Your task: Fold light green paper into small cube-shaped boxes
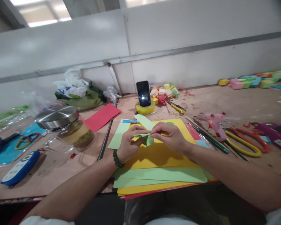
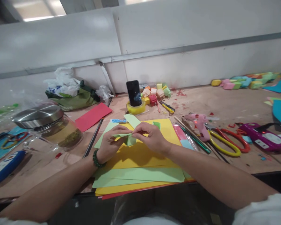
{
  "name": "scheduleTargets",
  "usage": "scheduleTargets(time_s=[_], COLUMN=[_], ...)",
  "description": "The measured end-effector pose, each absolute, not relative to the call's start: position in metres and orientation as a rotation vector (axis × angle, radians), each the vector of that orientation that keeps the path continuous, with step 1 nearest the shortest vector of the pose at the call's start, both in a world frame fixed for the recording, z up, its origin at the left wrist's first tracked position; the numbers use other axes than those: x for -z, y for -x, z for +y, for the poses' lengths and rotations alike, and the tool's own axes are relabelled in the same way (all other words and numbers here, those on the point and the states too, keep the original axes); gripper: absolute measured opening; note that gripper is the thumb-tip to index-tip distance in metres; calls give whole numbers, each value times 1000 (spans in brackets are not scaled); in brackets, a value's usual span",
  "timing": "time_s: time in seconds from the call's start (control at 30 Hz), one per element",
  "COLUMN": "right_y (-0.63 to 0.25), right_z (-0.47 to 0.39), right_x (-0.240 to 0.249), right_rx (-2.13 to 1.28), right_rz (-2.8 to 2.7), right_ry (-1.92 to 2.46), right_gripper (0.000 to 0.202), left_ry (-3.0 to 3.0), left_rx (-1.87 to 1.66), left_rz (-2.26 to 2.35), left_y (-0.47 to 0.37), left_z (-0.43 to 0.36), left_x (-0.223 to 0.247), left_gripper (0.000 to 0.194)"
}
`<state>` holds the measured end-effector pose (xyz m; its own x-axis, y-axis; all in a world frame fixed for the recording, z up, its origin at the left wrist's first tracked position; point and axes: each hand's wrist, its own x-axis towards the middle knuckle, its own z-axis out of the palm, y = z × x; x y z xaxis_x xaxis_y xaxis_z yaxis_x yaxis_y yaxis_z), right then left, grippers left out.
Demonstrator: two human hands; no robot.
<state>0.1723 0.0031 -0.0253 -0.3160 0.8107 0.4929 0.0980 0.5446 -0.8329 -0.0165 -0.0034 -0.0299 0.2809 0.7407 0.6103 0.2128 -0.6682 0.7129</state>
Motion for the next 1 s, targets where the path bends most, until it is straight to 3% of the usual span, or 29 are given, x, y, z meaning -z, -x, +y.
scheduleTargets(time_s=[0.2,0.57,0.73,0.87,1.0], right_y=[-173,-172,-172,-171,-174], right_z=[3,11,2,-2,2], right_x=[24,29,24,27,30], right_rx=[-832,-1064,-968,-805,-853], right_rz=[-1783,-1719,-1798,-1882,-1934], right_ry=[799,888,908,1052,1100], right_gripper=[12,19,23,9,16], left_ry=[-2061,-2101,-2083,-2050,-1944], left_rx=[-1333,-1186,-1092,-958,-833], left_rz=[880,1044,1094,1089,1035], left_y=[17,12,10,9,10], left_z=[-5,-10,-10,-8,-4], left_x=[28,24,26,29,30], left_gripper=[17,18,16,13,8])
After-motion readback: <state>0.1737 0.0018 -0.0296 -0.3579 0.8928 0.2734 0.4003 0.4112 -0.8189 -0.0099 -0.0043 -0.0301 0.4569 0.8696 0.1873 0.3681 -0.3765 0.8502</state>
